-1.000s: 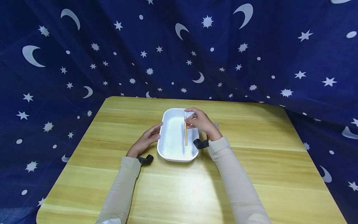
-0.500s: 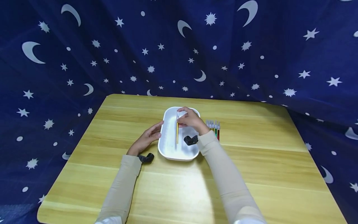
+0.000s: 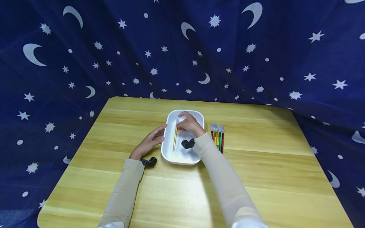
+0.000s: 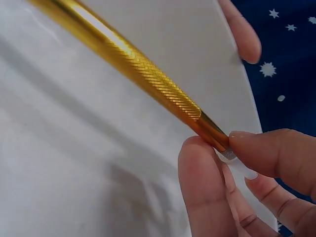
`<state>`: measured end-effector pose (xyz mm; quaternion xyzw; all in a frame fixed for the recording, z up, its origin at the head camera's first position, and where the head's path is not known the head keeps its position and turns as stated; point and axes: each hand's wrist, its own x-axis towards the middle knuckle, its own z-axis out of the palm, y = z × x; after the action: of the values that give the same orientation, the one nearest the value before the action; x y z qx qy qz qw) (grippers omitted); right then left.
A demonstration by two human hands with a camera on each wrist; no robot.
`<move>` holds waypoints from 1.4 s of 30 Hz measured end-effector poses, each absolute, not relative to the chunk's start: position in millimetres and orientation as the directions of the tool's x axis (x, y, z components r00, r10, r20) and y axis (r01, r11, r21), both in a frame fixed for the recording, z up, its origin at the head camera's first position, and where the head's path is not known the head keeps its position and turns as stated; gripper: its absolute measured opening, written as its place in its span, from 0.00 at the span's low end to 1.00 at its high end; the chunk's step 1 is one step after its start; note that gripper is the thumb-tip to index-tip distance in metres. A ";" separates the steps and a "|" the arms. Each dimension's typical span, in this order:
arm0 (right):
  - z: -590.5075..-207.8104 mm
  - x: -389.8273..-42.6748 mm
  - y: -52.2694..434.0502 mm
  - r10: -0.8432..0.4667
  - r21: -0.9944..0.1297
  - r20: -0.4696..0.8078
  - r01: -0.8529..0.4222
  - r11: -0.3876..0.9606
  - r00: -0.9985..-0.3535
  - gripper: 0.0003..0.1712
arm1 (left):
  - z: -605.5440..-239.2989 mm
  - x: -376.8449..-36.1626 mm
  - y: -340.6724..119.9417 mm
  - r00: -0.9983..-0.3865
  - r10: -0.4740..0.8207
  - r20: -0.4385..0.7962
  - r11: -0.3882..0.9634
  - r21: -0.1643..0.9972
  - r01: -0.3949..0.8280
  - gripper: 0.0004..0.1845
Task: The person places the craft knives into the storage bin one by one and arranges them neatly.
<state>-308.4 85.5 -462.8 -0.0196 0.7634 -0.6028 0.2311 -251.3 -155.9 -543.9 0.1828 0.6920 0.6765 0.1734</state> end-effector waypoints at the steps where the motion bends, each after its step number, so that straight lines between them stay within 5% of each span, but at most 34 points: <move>1: -464.1 -309.0 84.1 -0.306 -0.926 -0.336 0.253 0.280 -0.891 0.28 | -544.4 -251.4 -156.0 -0.873 0.487 0.011 0.017 1.000 0.023 0.35; 17: -484.1 -313.7 70.9 -0.321 -0.914 -0.383 0.305 0.268 -0.866 0.26 | -546.1 -252.3 -153.2 -0.862 0.507 0.019 -0.011 1.000 0.016 0.34; 31: -503.0 -317.1 68.7 -0.337 -0.940 -0.301 0.218 0.263 -0.892 0.28 | -543.5 -251.0 -152.8 -0.856 0.516 0.022 -0.024 1.000 0.012 0.35; 42: -486.4 -316.7 73.5 -0.416 -0.899 -0.313 0.125 0.419 -0.854 0.32 | -546.0 -252.5 -156.3 -0.867 0.499 0.009 0.004 1.000 0.013 0.35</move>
<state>-316.7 73.5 -486.4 -0.0907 0.8029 -0.5313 0.2546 -252.5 -156.3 -546.0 0.1865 0.6856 0.6807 0.1784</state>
